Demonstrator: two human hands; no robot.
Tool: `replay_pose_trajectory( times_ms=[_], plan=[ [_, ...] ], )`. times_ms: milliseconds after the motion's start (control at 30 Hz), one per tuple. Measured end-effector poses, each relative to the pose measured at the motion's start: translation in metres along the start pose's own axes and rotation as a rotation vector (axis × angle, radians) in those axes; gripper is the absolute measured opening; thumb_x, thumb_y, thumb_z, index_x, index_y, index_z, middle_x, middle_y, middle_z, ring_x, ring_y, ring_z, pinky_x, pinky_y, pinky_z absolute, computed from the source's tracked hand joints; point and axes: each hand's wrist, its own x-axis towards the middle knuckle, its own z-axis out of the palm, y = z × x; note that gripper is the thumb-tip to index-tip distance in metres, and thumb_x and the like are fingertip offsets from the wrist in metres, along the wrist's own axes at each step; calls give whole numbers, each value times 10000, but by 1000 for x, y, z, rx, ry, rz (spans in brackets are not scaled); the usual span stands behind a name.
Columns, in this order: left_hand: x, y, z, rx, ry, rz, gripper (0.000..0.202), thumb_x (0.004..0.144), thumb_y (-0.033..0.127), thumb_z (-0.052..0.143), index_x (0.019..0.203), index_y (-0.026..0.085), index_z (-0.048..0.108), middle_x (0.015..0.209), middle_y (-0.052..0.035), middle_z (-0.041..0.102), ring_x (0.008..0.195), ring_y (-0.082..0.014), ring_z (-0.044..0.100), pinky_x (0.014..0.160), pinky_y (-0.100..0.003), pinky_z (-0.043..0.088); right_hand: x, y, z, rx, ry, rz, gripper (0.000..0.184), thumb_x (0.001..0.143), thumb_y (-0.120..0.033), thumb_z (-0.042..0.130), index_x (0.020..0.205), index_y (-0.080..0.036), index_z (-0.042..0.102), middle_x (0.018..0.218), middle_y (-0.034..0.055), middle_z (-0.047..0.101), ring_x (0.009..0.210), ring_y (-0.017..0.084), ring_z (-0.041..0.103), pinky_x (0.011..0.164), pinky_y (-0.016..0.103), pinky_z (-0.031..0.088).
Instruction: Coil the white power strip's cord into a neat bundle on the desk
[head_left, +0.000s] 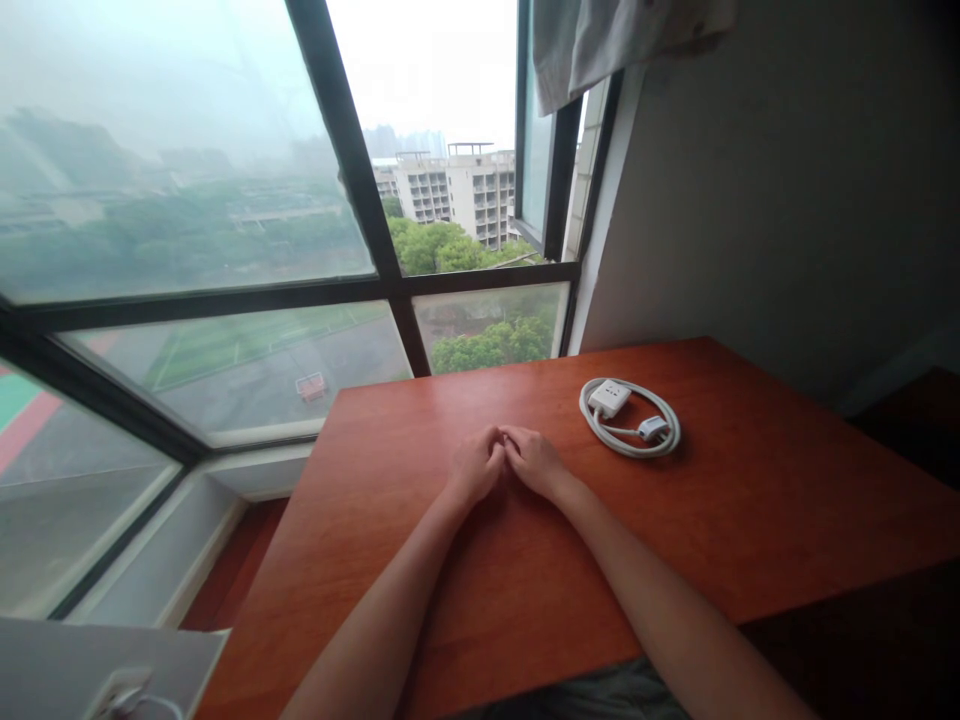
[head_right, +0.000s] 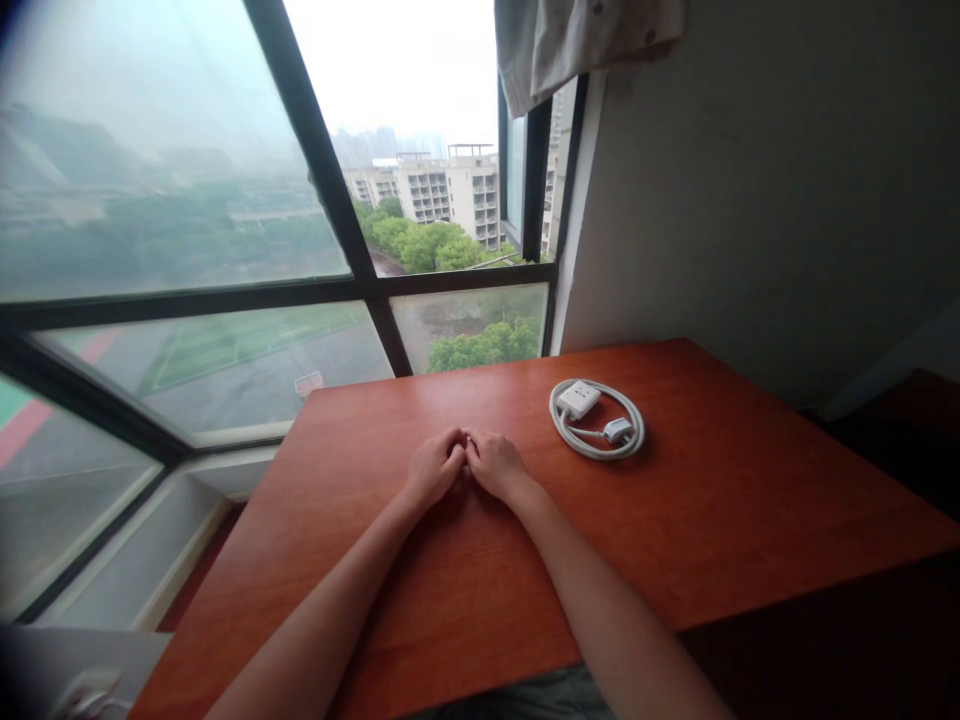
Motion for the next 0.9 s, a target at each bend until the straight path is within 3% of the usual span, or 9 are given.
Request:
replay_pose_trajectory(
  times_ms=[900],
  plan=[
    [-2, 2, 2, 86, -20, 17, 213, 903, 238, 386, 951, 211, 591, 901, -46, 679, 810, -190, 616, 677, -263, 387, -1, 3, -1, -4, -8, 12, 306, 942, -231, 405, 1153, -229, 628, 1071, 58, 715, 970, 196, 658, 805, 248, 443]
  ],
)
